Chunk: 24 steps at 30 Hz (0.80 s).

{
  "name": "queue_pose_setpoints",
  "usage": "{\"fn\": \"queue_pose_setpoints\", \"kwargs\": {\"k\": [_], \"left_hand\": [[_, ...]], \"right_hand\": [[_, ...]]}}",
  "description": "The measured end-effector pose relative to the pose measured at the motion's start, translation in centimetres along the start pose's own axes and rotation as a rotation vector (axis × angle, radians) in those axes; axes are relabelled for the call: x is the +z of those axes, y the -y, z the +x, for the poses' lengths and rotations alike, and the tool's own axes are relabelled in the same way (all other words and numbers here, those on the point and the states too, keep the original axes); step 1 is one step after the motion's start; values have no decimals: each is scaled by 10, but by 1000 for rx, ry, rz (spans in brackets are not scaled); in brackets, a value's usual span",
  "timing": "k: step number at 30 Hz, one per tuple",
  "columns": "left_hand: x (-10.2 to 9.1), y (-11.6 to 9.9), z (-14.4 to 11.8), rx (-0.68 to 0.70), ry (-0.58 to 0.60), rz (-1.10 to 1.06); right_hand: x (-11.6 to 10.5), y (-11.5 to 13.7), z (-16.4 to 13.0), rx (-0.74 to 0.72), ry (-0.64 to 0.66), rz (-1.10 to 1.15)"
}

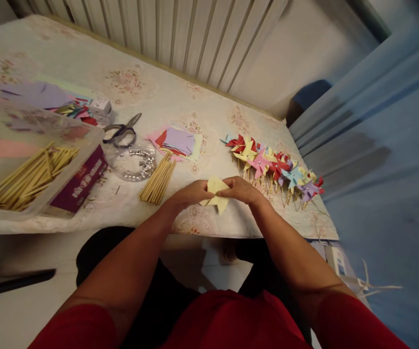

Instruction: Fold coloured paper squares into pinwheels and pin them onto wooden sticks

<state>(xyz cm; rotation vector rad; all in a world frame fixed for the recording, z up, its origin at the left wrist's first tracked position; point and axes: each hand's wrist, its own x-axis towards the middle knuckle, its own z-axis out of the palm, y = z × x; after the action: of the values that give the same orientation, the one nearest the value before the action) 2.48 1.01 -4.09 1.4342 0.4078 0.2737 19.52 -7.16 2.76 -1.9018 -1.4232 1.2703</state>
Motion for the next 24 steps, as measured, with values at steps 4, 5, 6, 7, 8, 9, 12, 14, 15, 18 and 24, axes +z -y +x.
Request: {"fn": "queue_pose_setpoints", "kwargs": {"k": [4, 5, 6, 7, 8, 9, 12, 14, 15, 18, 24], "left_hand": [[0, -4, -2, 13, 10, 66], [0, -4, -2, 14, 6, 84], [0, -4, -2, 16, -2, 96], [1, -3, -2, 17, -14, 99], [1, -2, -1, 19, -27, 94], [1, 0, -1, 23, -40, 83], [1, 2, 0, 30, -44, -6], [1, 1, 0, 11, -35, -114], [1, 0, -1, -7, -41, -176], [0, -3, -3, -39, -105, -349], [0, -3, -6, 15, -123, -523]], "right_hand": [[7, 3, 4, 32, -12, -99], [8, 4, 5, 41, -23, -123], [10, 5, 5, 47, -37, -147], [11, 6, 5, 47, -51, -168], [12, 6, 5, 41, -64, -182], [13, 7, 4, 29, -74, -187], [15, 8, 2, -13, -90, -157], [15, 6, 2, -25, -100, -95], [15, 4, 3, -25, -112, -51], [15, -3, 7, -8, -192, 137], [23, -15, 21, 25, -427, 411]]}}
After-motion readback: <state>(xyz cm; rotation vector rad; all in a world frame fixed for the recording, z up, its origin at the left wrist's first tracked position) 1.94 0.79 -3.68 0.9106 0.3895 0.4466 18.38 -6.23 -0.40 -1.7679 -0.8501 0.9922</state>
